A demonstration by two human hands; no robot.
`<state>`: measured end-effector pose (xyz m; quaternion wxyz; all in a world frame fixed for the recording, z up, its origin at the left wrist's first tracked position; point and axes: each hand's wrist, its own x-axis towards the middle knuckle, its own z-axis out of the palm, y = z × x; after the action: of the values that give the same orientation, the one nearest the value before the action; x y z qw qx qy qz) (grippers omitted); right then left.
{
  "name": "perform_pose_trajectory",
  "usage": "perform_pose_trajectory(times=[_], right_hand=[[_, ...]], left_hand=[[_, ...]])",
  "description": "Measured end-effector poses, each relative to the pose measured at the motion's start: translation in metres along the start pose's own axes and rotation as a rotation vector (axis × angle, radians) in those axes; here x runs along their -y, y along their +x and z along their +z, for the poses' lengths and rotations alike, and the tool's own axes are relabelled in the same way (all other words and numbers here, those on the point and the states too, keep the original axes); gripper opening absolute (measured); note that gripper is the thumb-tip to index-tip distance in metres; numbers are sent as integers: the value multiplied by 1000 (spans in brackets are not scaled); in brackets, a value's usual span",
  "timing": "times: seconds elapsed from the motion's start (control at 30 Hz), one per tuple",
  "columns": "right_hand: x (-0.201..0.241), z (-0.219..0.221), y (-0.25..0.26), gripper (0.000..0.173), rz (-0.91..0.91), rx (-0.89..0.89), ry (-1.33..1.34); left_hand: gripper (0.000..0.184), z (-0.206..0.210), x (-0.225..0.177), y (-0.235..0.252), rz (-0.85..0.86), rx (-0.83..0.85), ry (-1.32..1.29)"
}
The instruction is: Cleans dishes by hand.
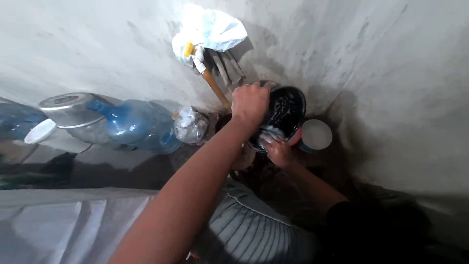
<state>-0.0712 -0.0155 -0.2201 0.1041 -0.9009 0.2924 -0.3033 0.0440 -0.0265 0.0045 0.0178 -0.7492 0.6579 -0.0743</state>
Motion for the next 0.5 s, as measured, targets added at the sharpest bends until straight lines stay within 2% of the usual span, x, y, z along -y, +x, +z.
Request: perform_pose_trajectory(times=[0.07,0.1,0.17,0.2,0.27,0.33,0.43,0.5], right_hand=[[10,-4,3,38,24,-95,88],[17,-7,6,33,68,-144,116],[34,-16,19,22,194,-244,148],[44,-21,27,24,258,-307,189],[62,-28,41,41,347,-343,311],[71,-32,46,47,377,-213,431],[51,-26,39,40,123,62,446],[16,-29,35,52,-19,306,350]], left_hand=[[49,20,4,-9,-34,-198,-151],[57,28,6,-15,-48,-210,-236],[75,35,6,-30,-158,-50,-452],[81,36,4,-37,-266,68,-598],[88,35,0,-45,-473,313,-847],[83,31,-2,-44,-563,380,-889],[72,39,17,-46,-518,303,-817],[70,44,33,-47,-491,283,-778]])
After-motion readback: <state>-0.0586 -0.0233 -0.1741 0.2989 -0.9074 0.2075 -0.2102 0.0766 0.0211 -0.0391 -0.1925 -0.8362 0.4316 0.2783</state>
